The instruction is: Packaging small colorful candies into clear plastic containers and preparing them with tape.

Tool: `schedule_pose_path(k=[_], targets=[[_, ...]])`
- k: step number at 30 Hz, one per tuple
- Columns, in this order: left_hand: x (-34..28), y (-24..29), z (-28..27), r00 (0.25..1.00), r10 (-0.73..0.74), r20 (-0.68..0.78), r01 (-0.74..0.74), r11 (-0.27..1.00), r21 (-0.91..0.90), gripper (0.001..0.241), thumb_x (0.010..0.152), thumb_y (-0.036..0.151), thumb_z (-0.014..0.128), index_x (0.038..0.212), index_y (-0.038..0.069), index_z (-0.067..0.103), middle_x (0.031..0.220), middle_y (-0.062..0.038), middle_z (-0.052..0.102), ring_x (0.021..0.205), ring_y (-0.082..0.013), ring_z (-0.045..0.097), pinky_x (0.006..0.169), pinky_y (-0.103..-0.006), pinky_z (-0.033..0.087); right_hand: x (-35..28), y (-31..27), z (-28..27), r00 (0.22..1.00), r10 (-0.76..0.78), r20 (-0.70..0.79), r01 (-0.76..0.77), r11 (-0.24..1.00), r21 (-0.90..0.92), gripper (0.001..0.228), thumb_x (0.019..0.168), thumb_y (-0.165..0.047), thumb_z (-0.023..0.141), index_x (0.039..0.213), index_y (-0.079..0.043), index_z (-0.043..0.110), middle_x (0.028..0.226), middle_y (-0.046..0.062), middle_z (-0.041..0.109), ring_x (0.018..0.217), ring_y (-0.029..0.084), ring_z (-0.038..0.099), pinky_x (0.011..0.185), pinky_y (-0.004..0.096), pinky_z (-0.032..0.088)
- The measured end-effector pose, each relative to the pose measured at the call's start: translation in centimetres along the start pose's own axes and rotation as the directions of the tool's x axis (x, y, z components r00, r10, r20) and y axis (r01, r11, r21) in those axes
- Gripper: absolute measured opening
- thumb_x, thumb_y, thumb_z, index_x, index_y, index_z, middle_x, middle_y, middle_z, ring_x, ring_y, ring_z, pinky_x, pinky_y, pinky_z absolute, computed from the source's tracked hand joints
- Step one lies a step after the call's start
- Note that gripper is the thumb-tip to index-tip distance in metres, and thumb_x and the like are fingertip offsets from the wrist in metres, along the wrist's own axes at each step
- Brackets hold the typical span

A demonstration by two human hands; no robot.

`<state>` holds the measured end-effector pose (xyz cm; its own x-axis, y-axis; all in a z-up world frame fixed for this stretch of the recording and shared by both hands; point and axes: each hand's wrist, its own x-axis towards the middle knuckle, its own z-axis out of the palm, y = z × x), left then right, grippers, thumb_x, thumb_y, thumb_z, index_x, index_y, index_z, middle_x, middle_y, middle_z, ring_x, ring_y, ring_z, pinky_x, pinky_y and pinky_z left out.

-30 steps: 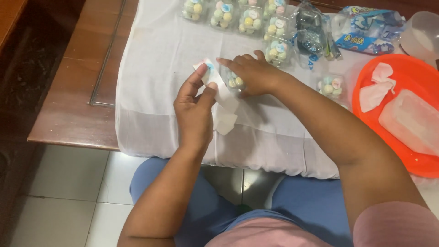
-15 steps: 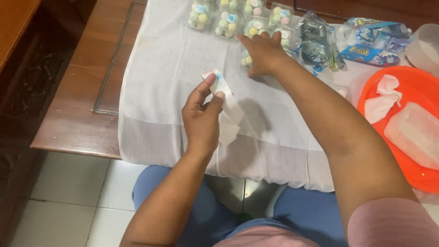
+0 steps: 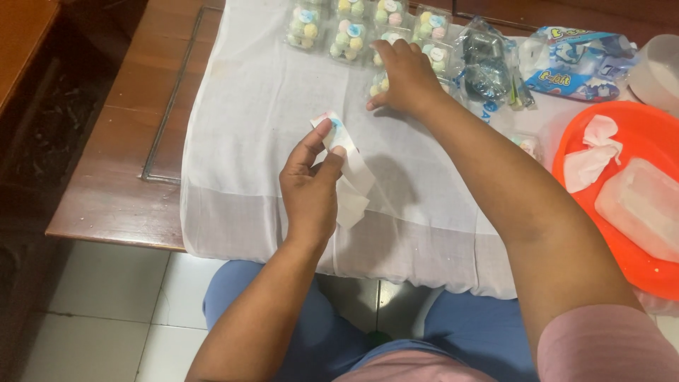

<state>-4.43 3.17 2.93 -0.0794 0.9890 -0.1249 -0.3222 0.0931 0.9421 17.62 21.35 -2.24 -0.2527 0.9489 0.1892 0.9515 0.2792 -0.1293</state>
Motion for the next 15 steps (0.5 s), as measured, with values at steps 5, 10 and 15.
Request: schedule_pose_path(k=[5,10,15], targets=[[0.0,0.1,0.1,1.0,-0.003,-0.005,0.003,1.0,0.007,0.042,0.088,0.002,0.065,0.129,0.01,0.066,0.121,-0.012,0.064,0.103,-0.017,0.061,0.092,-0.0291,0.054,0.3,-0.6,1.1,0.991,-0.116,-0.071,0.115,0.993,-0.021,0.11,0.049,-0.034,0.1,0.144,-0.012,0.05,0.112,0.013,0.058,0.105,0.034,0.052,0.095,0.045,0.042],[-0.1,0.2,0.0,1.0,-0.004,-0.006,0.004,1.0,0.004,0.042,0.088,0.002,0.064,0.129,0.01,0.066,0.122,-0.012,0.064,0.106,-0.0174,0.062,0.095,-0.0302,0.055,0.9,-0.8,1.8,0.97,-0.218,-0.108,0.208,0.973,-0.097,0.102,0.051,-0.039,0.099,0.14,-0.01,0.059,0.116,0.012,0.055,0.103,0.031,0.048,0.091,0.042,0.04],[-0.1,0.2,0.0,1.0,0.011,0.009,-0.011,1.0,-0.005,0.042,0.089,0.0,0.064,0.129,0.009,0.066,0.121,-0.013,0.062,0.102,-0.0173,0.061,0.092,-0.0298,0.056,1.3,-0.2,2.2,0.931,-0.321,0.173,0.345,0.929,-0.135,0.062,0.066,-0.046,0.088,0.118,-0.016,0.075,0.14,0.01,0.055,0.124,0.032,0.042,0.102,0.046,0.033]])
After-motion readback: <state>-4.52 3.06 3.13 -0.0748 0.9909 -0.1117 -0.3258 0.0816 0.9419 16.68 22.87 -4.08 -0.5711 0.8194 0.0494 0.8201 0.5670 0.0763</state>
